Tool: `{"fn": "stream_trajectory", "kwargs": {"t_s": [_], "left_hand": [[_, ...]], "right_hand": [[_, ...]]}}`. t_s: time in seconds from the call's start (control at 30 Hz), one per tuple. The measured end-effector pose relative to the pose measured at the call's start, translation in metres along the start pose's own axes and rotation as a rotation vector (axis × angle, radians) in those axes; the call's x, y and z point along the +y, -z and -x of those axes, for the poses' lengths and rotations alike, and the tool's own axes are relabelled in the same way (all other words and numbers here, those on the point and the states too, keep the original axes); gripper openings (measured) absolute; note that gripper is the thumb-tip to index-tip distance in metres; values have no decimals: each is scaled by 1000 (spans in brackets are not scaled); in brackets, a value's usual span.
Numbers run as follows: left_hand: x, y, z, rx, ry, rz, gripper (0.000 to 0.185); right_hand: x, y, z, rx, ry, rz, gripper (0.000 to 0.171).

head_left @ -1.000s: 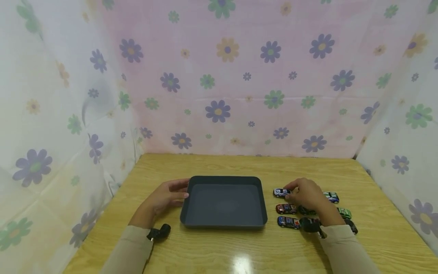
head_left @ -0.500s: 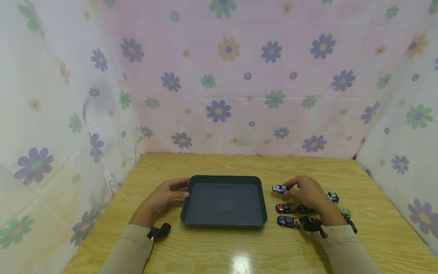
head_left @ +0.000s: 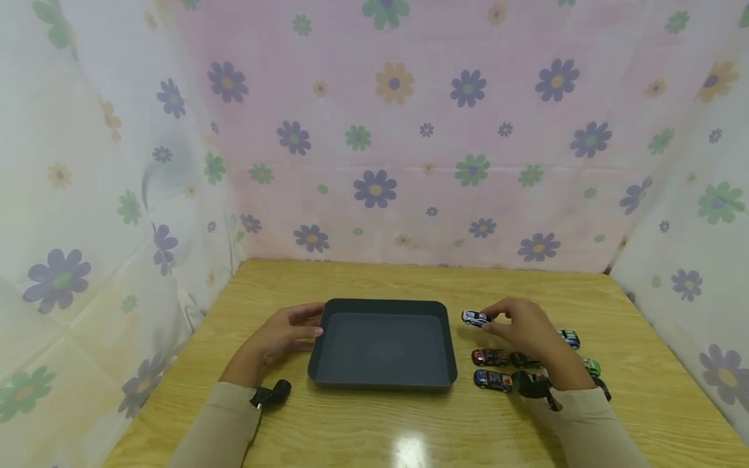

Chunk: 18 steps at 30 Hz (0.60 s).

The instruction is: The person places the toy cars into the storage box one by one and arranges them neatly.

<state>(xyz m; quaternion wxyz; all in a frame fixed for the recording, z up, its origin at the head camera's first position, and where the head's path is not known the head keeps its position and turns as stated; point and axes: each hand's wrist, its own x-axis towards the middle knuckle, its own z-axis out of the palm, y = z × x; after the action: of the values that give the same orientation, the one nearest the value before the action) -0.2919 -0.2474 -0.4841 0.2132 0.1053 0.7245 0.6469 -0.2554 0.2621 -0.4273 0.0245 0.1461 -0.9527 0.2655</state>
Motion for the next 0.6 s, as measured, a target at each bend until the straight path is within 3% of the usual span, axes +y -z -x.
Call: {"fn": "stream_trajectory", "kwargs": {"t_s": [0.6], "left_hand": [[2,-1,1,-3,13,-1,75]], "right_hand": [[-19,5,1,68,123,6,27]]}}
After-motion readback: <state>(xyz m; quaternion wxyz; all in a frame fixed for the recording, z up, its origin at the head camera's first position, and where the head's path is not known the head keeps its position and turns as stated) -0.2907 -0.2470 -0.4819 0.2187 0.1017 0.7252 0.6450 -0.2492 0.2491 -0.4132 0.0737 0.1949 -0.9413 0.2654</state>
